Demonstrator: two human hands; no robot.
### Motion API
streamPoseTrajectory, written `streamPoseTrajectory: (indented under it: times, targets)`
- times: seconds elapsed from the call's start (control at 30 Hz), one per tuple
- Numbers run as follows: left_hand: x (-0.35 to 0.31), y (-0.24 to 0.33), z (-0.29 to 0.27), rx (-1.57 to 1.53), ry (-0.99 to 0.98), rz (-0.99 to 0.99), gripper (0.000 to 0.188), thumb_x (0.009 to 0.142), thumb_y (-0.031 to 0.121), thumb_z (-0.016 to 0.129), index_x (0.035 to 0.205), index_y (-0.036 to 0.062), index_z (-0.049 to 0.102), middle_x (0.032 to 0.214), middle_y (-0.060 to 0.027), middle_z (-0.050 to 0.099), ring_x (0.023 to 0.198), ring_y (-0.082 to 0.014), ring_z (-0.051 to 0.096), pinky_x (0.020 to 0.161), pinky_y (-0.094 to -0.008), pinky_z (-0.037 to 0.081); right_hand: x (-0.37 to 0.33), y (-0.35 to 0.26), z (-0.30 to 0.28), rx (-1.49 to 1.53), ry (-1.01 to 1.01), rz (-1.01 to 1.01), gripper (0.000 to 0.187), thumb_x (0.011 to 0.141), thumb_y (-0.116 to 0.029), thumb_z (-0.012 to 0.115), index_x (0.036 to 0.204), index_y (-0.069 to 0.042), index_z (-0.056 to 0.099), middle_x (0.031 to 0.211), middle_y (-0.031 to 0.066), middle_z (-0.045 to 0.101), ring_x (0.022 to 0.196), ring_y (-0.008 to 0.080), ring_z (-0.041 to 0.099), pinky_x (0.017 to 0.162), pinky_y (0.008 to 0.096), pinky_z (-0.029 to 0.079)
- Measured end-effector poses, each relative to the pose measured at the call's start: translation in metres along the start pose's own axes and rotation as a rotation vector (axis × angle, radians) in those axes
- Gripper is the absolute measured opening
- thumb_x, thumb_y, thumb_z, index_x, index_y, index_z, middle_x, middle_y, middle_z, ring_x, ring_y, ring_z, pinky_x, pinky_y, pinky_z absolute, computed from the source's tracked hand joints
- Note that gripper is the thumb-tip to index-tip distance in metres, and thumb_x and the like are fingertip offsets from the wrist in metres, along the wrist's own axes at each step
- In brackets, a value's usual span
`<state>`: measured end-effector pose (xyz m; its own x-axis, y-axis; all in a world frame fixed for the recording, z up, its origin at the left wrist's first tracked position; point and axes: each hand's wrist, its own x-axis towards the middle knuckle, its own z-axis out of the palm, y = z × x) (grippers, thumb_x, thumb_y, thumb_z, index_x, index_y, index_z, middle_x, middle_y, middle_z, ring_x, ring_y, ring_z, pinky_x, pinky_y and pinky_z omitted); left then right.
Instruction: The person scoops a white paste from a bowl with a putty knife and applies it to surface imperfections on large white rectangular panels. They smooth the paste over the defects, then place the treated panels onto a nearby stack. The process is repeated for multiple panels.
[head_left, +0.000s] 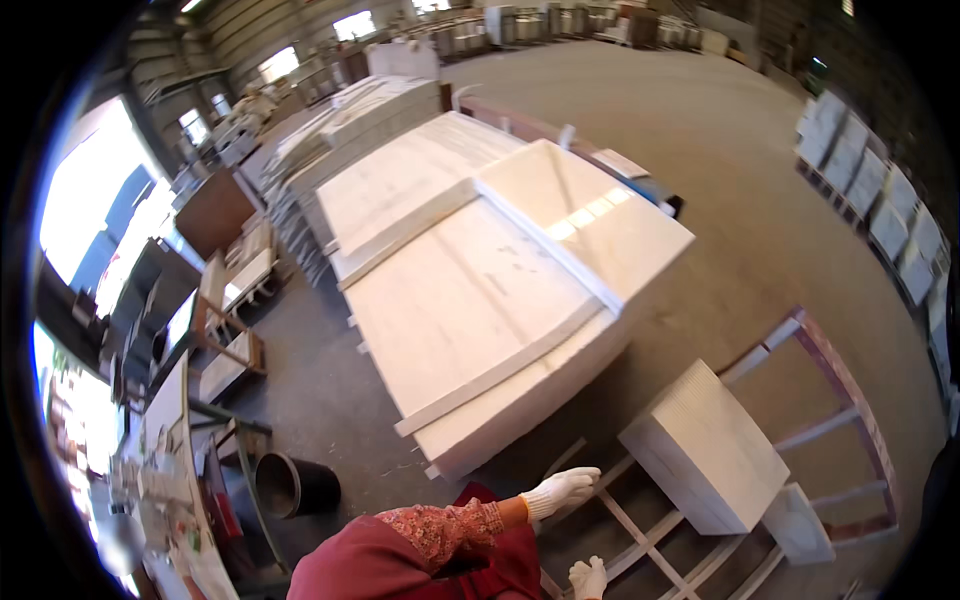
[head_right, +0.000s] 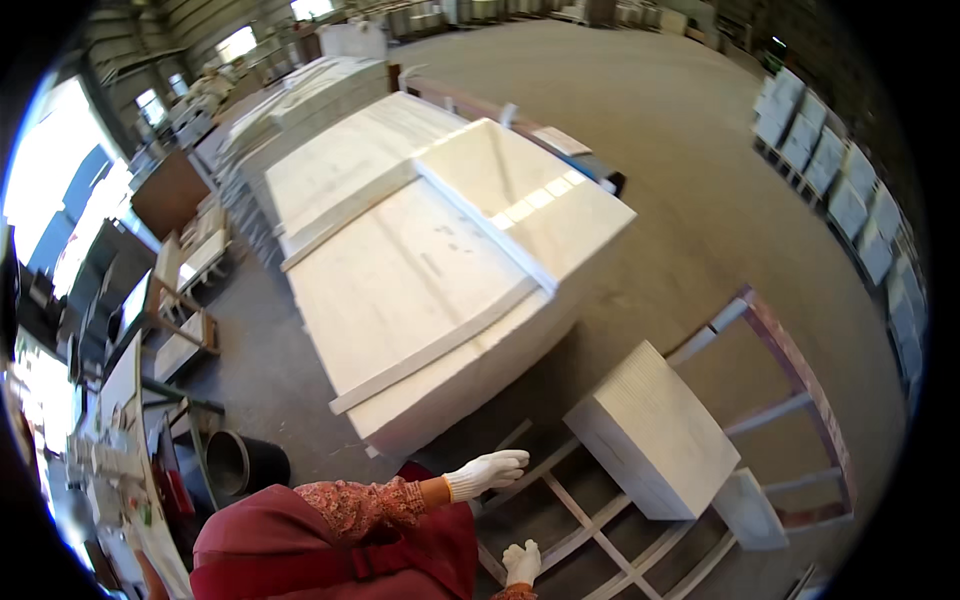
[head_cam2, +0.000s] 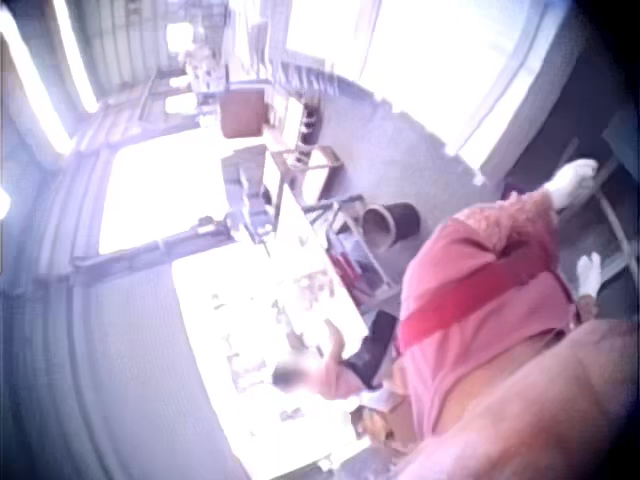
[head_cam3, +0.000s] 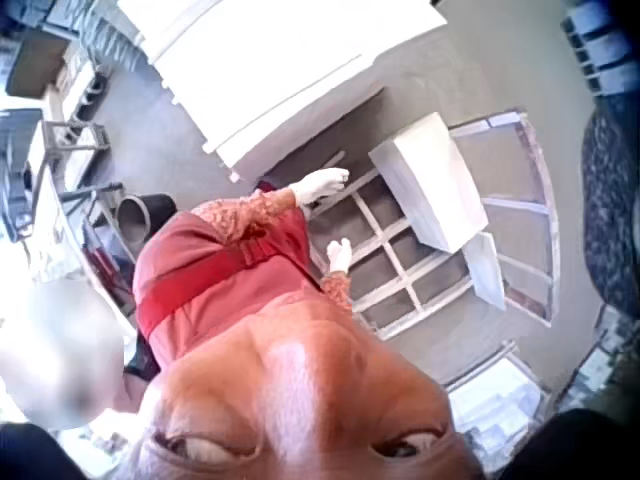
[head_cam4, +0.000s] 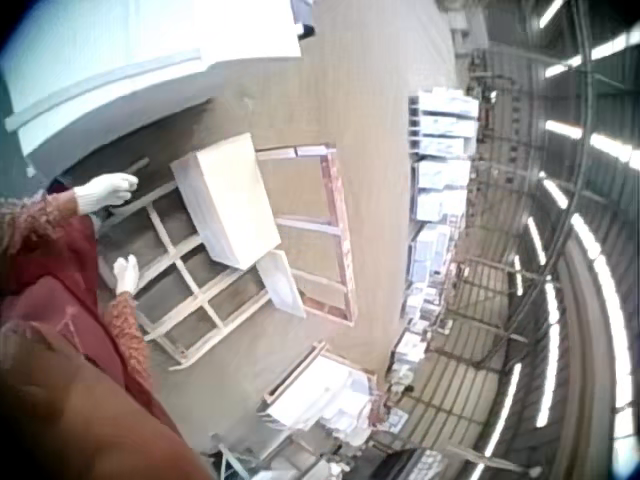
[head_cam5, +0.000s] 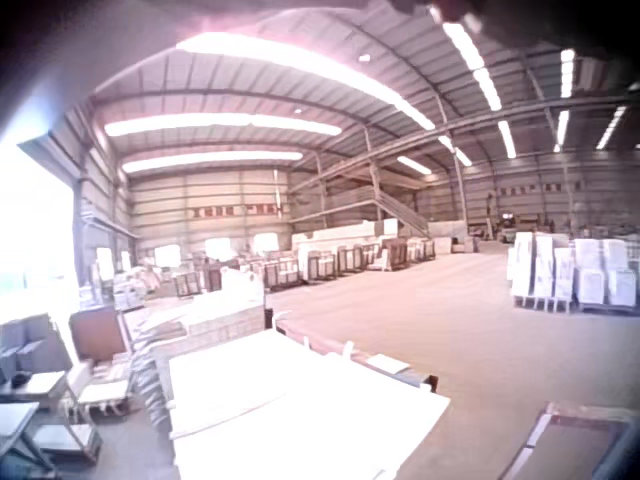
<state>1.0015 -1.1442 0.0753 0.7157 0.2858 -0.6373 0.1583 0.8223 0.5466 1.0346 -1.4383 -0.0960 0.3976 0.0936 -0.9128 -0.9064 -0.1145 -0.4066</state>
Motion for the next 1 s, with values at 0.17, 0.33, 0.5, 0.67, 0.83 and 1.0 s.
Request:
streamPoseTrajectory:
  times: [0.17,0.33,0.5,0.67,0.83,1.0]
  targets:
    - [-0.162,0.001,-0.053,0.016,-0.094,0.259,0.038,0.100,0.038,0.061,0.114,0.0041,0.070,0.111,-0.0028,0.069,0.105,-0.0113,0.061,0.096,-0.0273,0.048,0.097,0.139,-0.074,0.056,-0.520,0.453,0.039,0.097,-0.042,0.059,0.113,-0.006,0.060,0.095,0.0095,0.063,0.080,0.0243,0.061,0.066,0.0373,0.051]
    - [-0.308,0.062,-0.078,0.202,-0.022,0.639,0.044,0.103,0.038,0.057,0.090,-0.0021,0.071,0.101,-0.0071,0.070,0.096,-0.0137,0.062,0.092,-0.0272,0.048,0.036,0.145,-0.009,-0.349,-0.476,0.346,0.030,0.100,-0.037,0.055,0.103,-0.008,0.062,0.076,0.0084,0.064,0.059,0.0229,0.061,0.049,0.0346,0.051]
    - [-0.479,0.158,-0.081,0.340,0.030,1.172,0.044,0.105,0.030,0.054,0.081,-0.0028,0.070,0.094,-0.0090,0.070,0.094,-0.0161,0.062,0.093,-0.0314,0.049,-0.031,0.156,0.072,-1.034,-0.419,-0.051,0.029,0.102,-0.035,0.049,0.102,-0.008,0.059,0.069,0.0087,0.062,0.051,0.0221,0.057,0.044,0.0334,0.047]
    - [-0.626,0.228,-0.083,0.483,-0.200,1.658,0.040,0.099,0.028,0.062,0.075,-0.0024,0.070,0.090,-0.0142,0.070,0.092,-0.0225,0.063,0.086,-0.0370,0.050,-0.059,0.145,0.160,-1.052,-0.584,0.068,0.030,0.105,-0.034,0.041,0.086,-0.012,0.048,0.055,0.0018,0.044,0.040,0.0148,0.045,0.034,0.0274,0.036]
    - [-0.717,0.232,-0.134,0.696,-0.142,1.868,0.040,0.097,0.032,0.064,0.076,-0.0016,0.069,0.090,-0.0148,0.070,0.091,-0.0253,0.064,0.085,-0.0391,0.050,-0.111,0.235,0.290,-1.309,-0.684,-0.005,0.025,0.100,-0.034,0.050,0.100,-0.009,0.052,0.071,0.0119,0.057,0.048,0.0227,0.052,0.039,0.0315,0.039]
    - [-0.751,0.255,-0.194,0.819,-0.416,2.087,0.040,0.096,0.035,0.063,0.079,-0.0009,0.069,0.091,-0.0149,0.069,0.092,-0.0268,0.064,0.087,-0.0406,0.050,0.039,0.247,0.421,-0.710,-0.765,0.744,0.029,0.103,-0.036,0.043,0.082,-0.018,0.051,0.061,-0.0012,0.036,0.046,0.0128,0.031,0.044,0.0262,0.026]
